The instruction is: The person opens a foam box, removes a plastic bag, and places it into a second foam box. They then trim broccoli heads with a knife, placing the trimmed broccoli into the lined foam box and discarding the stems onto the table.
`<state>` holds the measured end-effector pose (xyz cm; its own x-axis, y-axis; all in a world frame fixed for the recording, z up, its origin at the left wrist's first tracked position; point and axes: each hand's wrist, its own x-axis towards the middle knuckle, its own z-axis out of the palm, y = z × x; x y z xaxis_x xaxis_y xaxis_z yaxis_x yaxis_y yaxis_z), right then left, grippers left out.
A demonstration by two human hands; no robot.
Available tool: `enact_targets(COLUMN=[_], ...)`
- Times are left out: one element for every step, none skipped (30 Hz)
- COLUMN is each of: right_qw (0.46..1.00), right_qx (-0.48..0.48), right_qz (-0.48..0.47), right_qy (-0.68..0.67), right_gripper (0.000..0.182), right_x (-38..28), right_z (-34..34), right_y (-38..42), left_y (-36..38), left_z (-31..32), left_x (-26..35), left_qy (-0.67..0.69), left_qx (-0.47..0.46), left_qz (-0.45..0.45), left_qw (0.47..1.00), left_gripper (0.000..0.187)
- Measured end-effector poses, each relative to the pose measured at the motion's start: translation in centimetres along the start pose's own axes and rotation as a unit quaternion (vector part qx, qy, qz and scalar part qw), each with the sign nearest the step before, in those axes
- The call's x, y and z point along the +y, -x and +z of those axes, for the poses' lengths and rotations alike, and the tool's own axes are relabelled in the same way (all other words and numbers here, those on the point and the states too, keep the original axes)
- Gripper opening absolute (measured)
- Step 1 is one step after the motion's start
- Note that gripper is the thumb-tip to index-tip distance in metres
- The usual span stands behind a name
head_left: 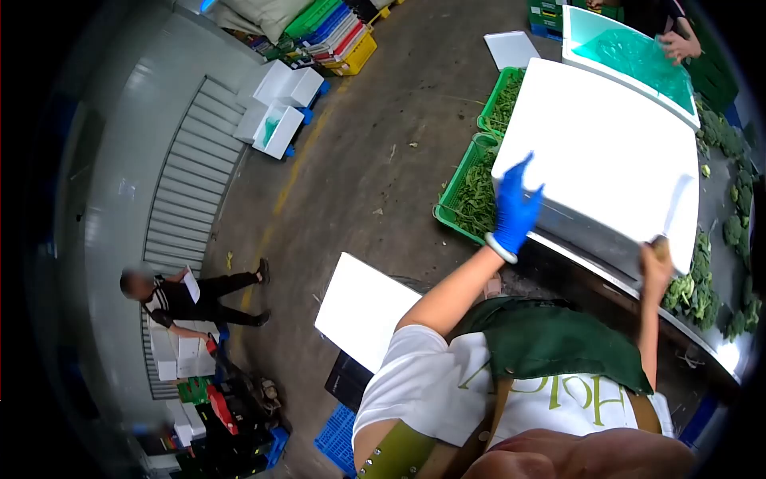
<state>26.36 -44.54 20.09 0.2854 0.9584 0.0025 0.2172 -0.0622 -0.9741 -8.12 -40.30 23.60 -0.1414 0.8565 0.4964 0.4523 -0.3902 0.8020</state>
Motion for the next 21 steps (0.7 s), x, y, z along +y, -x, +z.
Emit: enact_targets(right_qw=[0.997, 0.989, 0.97, 0.966, 0.96, 0.967, 0.988, 0.987, 0.984, 0.981, 0.978, 0.974, 0.972, 0.966, 0.96, 0.957, 0.957, 0.956, 0.948, 0.94, 0.921], right_qx=[0.077, 0.139, 0.201, 0.231, 0.261, 0.232, 0.139, 0.159, 0.178, 0.191, 0.204, 0.222, 0.23, 0.257, 0.279, 0.286, 0.284, 0.284, 0.281, 0.229, 0.212], right_qz=[0.009, -0.059, -0.126, -0.107, -0.088, -0.059, 0.061, 0.035, 0.012, 0.019, 0.026, 0.02, 0.021, -0.009, -0.009, -0.05, -0.037, -0.07, -0.102, -0.117, -0.156], right_qy=[-0.027, 0.006, 0.041, 0.042, 0.043, 0.084, 0.003, 0.001, 0.0, -0.013, -0.024, -0.037, -0.036, 0.033, 0.009, -0.003, 0.039, -0.036, -0.11, -0.223, -0.287], right_gripper=[0.014, 0.014, 0.014, 0.015, 0.017, 0.022, 0.027, 0.03, 0.033, 0.034, 0.035, 0.035, 0.033, 0.031, 0.028, 0.028, 0.028, 0.032, 0.036, 0.04, 0.04], right_x=[2.9, 5.3, 7.1, 8.0, 8.9, 12.3, 13.8, 13.9, 14.0, 14.2, 14.4, 14.8, 15.5, 10.2, 6.5, 3.8, 0.3, -1.7, -3.8, -5.7, -7.9], right_z=[-4.5, -8.7, -12.1, -14.0, -15.8, -18.4, -19.3, -17.5, -15.4, -15.0, -14.8, -14.5, -14.9, -14.7, -14.1, -13.7, -13.6, -13.9, -14.3, -15.0, -15.2], right_y=[-1.4, -3.0, -4.2, -4.8, -5.5, -6.6, -7.2, -7.1, -6.9, -7.0, -7.1, -7.2, -7.7, -7.0, -6.8, -7.2, -7.4, -8.7, -10.0, -11.1, -12.2], left_y=[-0.4, -0.9, -0.8, -0.9, -1.2, -1.3, -1.4, -1.7, -2.3, -2.8, -3.1, -2.8, -3.0, -4.4, -5.6, -7.8, -9.6, -11.9, -14.3, -16.5, -19.5], left_z=[-0.4, -1.5, -1.3, -0.8, 0.0, 0.5, 0.5, 0.8, 0.4, -0.3, -0.7, -0.4, -0.1, -0.6, -0.5, -0.9, -1.4, -1.9, -2.1, -2.5, -2.9], left_x=[-2.9, -4.2, -6.8, -9.9, -11.8, -11.3, -10.9, -11.2, -11.3, -9.9, -8.3, -11.2, -12.3, -10.4, -9.0, -8.0, -4.4, -0.2, 1.8, 4.8, 3.4], left_qy=[-0.019, 0.003, -0.019, 0.019, 0.058, 0.049, 0.04, 0.113, 0.231, 0.251, 0.271, 0.252, 0.227, 0.289, 0.299, 0.309, 0.32, 0.333, 0.358, 0.401, 0.428], left_qx=[0.07, 0.074, 0.079, 0.039, -0.002, 0.008, 0.021, 0.04, 0.044, 0.06, 0.074, 0.002, 0.005, -0.02, 0.011, 0.008, 0.023, 0.042, 0.025, -0.006, -0.027], left_qz=[-0.014, -0.033, -0.066, -0.087, -0.106, -0.113, -0.119, -0.149, -0.223, -0.266, -0.309, -0.265, -0.249, -0.302, -0.241, -0.236, -0.204, -0.17, -0.117, -0.133, -0.08], left_qw=[0.997, 0.997, 0.994, 0.995, 0.993, 0.992, 0.992, 0.982, 0.946, 0.929, 0.909, 0.931, 0.942, 0.908, 0.923, 0.921, 0.925, 0.927, 0.926, 0.907, 0.9], left_gripper=[0.058, 0.064, 0.068, 0.07, 0.072, 0.07, 0.068, 0.065, 0.065, 0.064, 0.064, 0.062, 0.061, 0.06, 0.058, 0.06, 0.063, 0.067, 0.062, 0.056, 0.049])
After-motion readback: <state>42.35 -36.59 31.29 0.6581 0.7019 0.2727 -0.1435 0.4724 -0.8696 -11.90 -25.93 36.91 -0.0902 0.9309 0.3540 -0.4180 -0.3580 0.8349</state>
